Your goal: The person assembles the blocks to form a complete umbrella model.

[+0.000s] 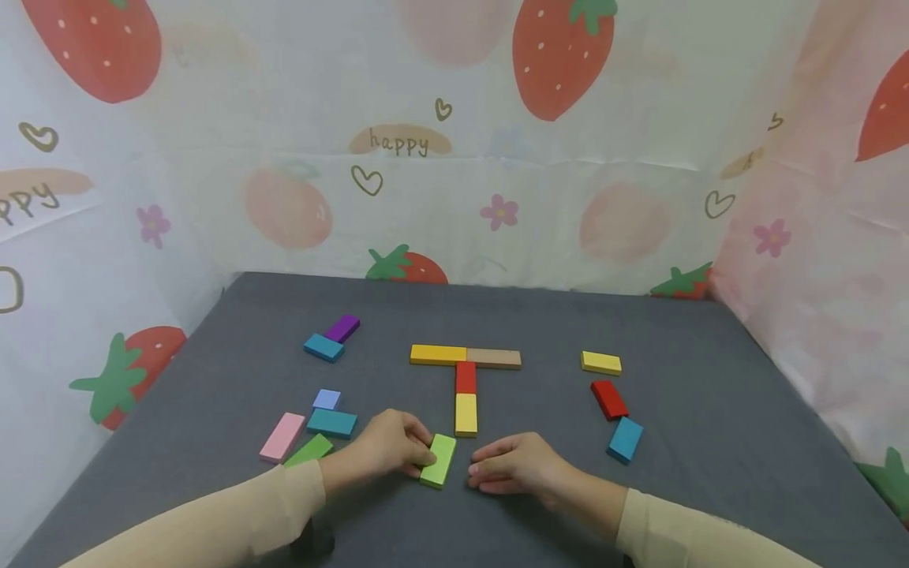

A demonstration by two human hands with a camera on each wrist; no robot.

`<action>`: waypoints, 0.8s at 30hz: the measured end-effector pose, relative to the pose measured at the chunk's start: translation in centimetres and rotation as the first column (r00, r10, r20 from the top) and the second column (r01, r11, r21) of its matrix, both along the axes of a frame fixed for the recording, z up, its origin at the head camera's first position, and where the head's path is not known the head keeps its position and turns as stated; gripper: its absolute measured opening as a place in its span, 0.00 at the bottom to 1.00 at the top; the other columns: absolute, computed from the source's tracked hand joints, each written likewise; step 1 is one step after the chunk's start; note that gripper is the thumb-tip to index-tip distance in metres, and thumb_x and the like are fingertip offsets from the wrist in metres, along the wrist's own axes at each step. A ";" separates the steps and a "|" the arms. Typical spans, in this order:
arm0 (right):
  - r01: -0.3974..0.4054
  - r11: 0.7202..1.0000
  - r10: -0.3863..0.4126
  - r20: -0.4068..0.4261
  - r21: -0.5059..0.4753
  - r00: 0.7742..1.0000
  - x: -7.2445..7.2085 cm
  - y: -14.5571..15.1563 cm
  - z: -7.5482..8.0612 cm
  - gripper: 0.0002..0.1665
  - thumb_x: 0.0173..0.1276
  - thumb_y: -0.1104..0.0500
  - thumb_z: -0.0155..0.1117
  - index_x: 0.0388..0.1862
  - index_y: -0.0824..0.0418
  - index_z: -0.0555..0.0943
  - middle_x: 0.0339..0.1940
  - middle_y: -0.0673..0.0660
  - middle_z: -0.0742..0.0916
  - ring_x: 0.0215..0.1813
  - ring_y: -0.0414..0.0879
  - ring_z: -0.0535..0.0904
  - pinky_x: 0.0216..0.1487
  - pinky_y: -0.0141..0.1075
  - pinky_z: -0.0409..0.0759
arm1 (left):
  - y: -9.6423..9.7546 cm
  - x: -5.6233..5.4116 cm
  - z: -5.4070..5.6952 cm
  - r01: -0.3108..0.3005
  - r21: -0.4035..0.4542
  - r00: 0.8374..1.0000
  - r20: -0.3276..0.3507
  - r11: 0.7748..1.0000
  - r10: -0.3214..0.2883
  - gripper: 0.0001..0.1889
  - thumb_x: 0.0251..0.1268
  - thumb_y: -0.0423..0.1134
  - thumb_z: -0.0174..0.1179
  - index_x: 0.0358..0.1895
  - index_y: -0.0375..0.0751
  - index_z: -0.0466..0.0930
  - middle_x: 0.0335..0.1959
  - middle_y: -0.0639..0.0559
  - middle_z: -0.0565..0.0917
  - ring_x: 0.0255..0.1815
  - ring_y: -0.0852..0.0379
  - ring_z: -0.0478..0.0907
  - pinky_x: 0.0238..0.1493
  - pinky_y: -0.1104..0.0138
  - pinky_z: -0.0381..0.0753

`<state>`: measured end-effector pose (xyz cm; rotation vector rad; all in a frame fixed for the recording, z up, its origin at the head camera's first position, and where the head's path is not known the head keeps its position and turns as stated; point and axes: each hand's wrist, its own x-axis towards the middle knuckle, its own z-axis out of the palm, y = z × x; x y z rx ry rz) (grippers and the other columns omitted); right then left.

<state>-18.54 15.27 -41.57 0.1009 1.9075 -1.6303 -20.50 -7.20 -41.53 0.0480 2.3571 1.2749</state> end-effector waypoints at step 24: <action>0.066 0.992 -0.061 -0.046 0.108 0.997 -1.3 -0.1 -0.2 0.15 0.62 0.64 0.72 0.46 0.69 0.87 0.35 0.57 0.91 0.33 0.40 0.86 0.40 0.35 0.87 | 2.1 0.7 -0.6 -0.056 0.204 0.997 0.065 0.977 0.044 0.09 0.57 0.29 0.70 0.41 0.29 0.86 0.29 0.46 0.87 0.24 0.62 0.83 0.31 0.67 0.86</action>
